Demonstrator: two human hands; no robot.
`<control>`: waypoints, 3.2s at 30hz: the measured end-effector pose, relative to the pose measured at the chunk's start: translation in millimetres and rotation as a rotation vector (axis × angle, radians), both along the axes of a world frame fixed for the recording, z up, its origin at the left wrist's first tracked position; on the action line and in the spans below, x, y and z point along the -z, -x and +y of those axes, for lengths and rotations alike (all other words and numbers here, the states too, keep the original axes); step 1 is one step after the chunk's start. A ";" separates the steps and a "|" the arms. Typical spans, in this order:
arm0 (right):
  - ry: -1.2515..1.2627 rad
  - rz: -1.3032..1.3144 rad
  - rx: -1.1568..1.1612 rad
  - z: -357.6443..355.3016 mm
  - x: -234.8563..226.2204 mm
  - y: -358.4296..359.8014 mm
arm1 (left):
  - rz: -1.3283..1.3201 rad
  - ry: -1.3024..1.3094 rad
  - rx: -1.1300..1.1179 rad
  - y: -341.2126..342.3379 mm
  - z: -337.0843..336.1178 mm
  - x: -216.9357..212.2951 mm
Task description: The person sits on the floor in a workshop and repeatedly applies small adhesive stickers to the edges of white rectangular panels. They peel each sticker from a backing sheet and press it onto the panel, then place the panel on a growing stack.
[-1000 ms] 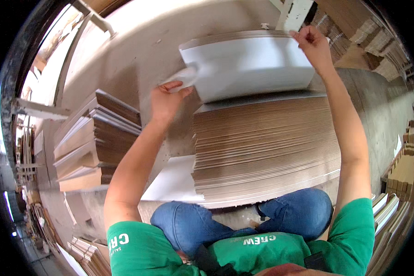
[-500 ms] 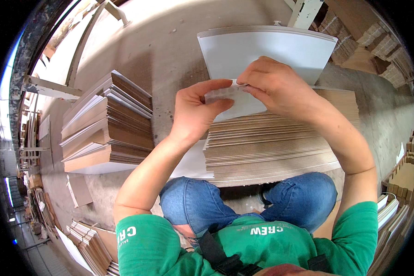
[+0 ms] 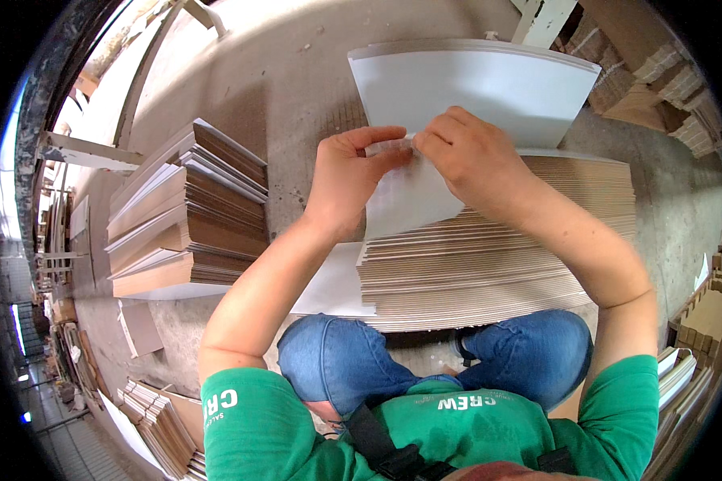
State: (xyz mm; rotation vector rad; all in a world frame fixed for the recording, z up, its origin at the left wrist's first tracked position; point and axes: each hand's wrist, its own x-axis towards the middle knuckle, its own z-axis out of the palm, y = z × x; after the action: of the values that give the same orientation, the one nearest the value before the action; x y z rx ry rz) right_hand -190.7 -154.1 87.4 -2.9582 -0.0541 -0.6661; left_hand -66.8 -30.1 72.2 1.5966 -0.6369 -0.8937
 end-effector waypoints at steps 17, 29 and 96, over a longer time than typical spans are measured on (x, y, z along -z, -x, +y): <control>-0.708 0.206 0.589 -210.6 132.6 -34.4 | -1.030 -0.372 -0.455 -183.7 -102.1 140.5; -0.001 -0.001 0.916 -266.9 143.5 -8.6 | 0.051 0.011 -0.590 -145.1 -150.1 127.5; -0.759 -0.278 0.716 -237.5 65.4 33.6 | -0.107 -0.046 -0.447 -108.7 -68.8 91.2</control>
State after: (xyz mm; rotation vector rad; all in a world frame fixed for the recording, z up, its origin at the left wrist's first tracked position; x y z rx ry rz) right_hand -224.3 -391.5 22.0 -2.0820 1.0210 -0.8978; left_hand 42.0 -98.9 -19.0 1.7443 -0.3115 -0.4967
